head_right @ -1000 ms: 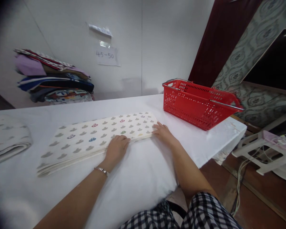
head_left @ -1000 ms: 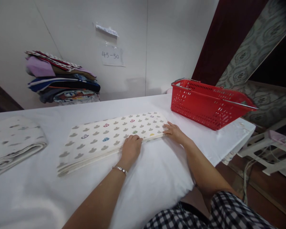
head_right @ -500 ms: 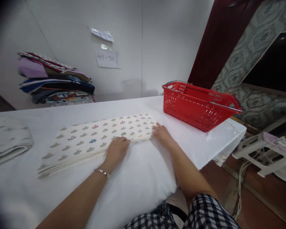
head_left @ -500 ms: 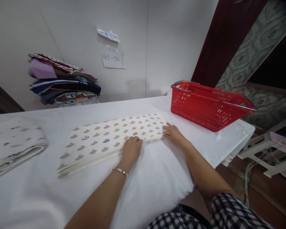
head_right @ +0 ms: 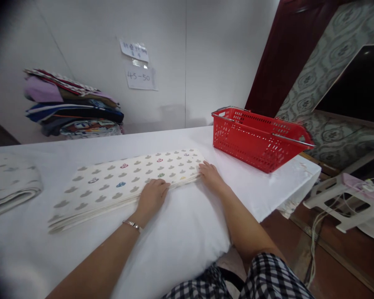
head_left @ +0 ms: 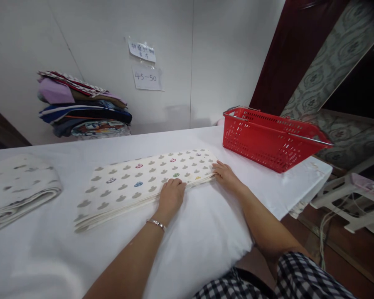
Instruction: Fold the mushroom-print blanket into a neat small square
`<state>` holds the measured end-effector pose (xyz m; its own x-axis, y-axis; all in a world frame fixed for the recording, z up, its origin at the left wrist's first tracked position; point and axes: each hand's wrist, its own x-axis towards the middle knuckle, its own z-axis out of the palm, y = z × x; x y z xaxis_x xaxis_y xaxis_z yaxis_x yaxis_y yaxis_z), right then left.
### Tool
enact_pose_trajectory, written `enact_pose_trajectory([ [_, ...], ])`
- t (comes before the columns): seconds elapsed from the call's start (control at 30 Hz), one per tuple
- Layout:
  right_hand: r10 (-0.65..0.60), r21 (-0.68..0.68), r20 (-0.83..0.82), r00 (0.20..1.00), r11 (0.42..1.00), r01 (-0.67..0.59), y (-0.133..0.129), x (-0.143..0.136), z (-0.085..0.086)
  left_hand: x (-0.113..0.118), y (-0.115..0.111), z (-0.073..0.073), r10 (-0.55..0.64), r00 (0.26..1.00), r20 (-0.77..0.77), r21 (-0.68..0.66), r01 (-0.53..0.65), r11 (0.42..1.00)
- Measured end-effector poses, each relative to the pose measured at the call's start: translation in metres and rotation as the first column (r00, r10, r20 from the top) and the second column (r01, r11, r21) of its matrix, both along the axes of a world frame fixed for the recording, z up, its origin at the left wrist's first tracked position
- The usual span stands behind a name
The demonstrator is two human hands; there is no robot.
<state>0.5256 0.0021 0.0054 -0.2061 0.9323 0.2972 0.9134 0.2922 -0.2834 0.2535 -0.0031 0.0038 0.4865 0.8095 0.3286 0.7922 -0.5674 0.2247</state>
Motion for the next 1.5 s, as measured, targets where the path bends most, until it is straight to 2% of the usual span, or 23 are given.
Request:
enact_pose_trajectory([
  [0.1,0.009,0.039,-0.014,1.0,0.999,-0.009,-0.001,0.003,0.003,0.0,0.001,-0.001,-0.008,1.0,0.004,-0.004,0.008,1.0],
  [0.3,0.012,-0.073,0.037,0.999,0.997,-0.009,0.0,0.006,0.0,-0.001,0.001,-0.002,-0.005,1.0,0.003,-0.007,0.005,1.0],
  [0.73,-0.005,-0.046,0.002,1.0,0.999,0.005,0.0,0.009,-0.002,0.0,0.0,0.001,-0.004,1.0,-0.02,-0.02,0.003,1.0],
  [0.83,-0.007,-0.075,-0.075,0.997,0.997,0.001,0.0,0.011,-0.007,0.0,-0.001,0.003,-0.001,1.0,-0.017,-0.026,0.0,1.0],
  [0.97,-0.036,-0.121,-0.3,0.953,0.993,0.0,0.002,0.016,-0.018,0.0,-0.001,0.004,-0.007,1.0,-0.017,-0.031,0.007,1.0],
  [1.03,-0.085,-0.129,-0.435,0.896,0.991,0.031,0.004,0.018,-0.022,0.0,-0.001,0.004,-0.005,1.0,-0.026,-0.037,0.004,0.999],
  [1.13,-0.158,-0.089,-0.632,0.759,0.987,0.131,0.009,0.02,-0.024,0.0,-0.001,0.005,-0.005,0.999,-0.033,-0.039,0.003,0.999],
  [1.27,-0.302,-0.087,-0.731,0.612,0.931,0.355,0.016,0.023,-0.025,0.0,-0.001,0.004,-0.017,1.0,-0.021,-0.024,0.016,1.0],
  [1.37,-0.406,-0.128,-0.702,0.585,0.88,0.457,0.017,0.024,-0.027,-0.001,0.0,0.003,-0.012,1.0,-0.025,-0.021,0.011,1.0],
  [1.5,-0.472,-0.16,-0.596,0.649,0.862,0.48,0.017,0.019,-0.028,0.0,0.0,0.003,-0.007,0.999,-0.041,-0.028,0.006,1.0],
])
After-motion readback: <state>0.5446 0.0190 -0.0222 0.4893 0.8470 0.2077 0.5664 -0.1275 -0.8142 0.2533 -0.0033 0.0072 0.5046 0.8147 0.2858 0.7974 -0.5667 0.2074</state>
